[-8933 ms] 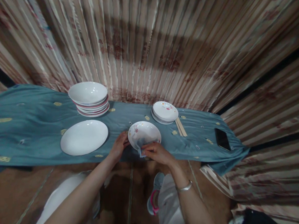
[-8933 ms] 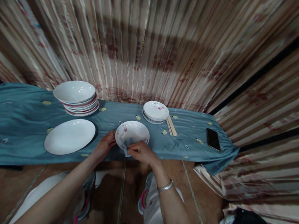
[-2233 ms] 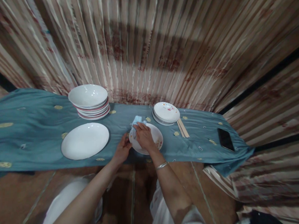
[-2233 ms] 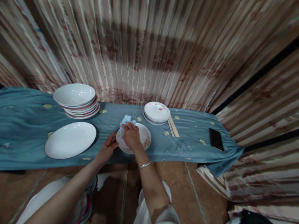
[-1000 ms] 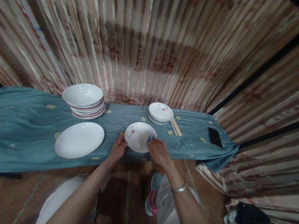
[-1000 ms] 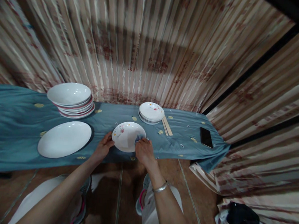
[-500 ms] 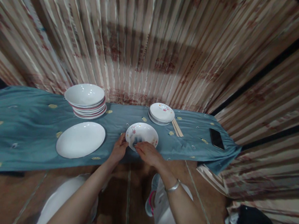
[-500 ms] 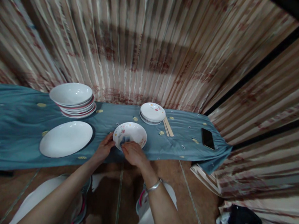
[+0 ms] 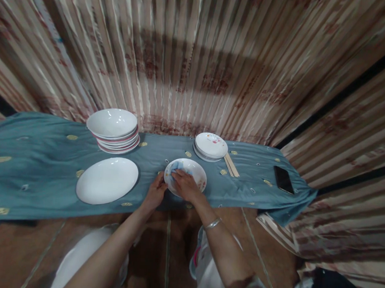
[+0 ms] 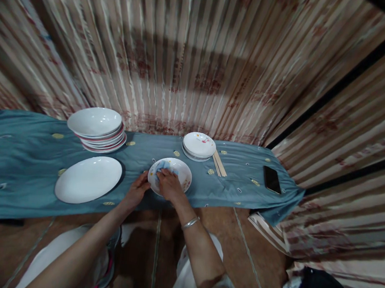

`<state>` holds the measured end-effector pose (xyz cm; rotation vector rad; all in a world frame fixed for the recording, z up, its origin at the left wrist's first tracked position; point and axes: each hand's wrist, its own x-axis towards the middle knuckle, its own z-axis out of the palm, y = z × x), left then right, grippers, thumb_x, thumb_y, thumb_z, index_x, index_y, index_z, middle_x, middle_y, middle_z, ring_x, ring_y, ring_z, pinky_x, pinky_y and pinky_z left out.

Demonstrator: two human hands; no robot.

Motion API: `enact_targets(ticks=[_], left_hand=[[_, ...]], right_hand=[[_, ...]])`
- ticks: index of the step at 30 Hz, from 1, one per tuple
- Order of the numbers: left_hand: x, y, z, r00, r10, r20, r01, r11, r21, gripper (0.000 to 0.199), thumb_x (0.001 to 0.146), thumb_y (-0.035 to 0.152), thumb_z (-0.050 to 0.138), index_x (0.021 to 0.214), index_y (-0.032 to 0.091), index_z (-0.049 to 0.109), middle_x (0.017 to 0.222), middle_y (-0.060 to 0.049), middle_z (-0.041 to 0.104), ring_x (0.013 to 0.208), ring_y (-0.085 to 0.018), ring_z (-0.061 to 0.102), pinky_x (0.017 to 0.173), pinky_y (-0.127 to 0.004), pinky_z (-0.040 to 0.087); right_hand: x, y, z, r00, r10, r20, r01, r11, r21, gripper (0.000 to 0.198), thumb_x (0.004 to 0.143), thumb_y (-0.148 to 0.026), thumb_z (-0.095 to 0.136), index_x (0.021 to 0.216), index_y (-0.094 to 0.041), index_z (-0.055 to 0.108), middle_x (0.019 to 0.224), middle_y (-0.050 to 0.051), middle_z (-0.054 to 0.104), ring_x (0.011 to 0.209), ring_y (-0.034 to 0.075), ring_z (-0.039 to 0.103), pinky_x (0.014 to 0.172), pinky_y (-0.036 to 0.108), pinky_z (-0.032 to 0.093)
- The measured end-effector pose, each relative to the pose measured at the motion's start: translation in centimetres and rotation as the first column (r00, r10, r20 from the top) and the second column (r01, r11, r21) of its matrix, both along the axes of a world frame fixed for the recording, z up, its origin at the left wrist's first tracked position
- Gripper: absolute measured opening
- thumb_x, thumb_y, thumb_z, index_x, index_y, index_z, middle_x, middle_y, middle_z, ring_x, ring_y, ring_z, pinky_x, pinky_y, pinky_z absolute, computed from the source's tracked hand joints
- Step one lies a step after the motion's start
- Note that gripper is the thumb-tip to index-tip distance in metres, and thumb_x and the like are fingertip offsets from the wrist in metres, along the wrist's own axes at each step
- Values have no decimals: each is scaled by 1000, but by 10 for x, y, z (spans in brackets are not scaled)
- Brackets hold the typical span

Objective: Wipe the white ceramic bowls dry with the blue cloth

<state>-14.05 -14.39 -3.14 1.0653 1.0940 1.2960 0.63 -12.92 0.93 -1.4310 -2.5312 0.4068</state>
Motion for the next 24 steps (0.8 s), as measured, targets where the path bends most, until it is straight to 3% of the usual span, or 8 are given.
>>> enact_targets(ticks=[10,21,24], left_hand=[[-1,-1,-1,1000,-8,9,8,1000,-7,51,60,23,60,111,18,61,119,-8,66,115,-28,57,101,-45,41],[-1,0,-2,999,33,6,-33,999,-17,51,58,25,61,108,18,64,112,-8,69,111,-29,59,102,-46,41],[0,0,-4,998,57,22,-56,997,-46,52,58,27,64,109,18,64,116,-8,67,116,-30,56,103,-46,39]], right_hand=[[25,9,-1,970,-192,152,193,981,8,42,94,-16,37,134,-11,49,142,17,47,131,23,45,109,37,35],[42,-22,21,961,-170,218,194,976,-98,40,96,-18,38,132,-7,53,140,19,50,132,24,46,109,38,37],[42,-32,29,973,-126,192,152,980,-130,37,97,-19,37,123,-9,61,133,17,58,130,22,49,108,36,37]])
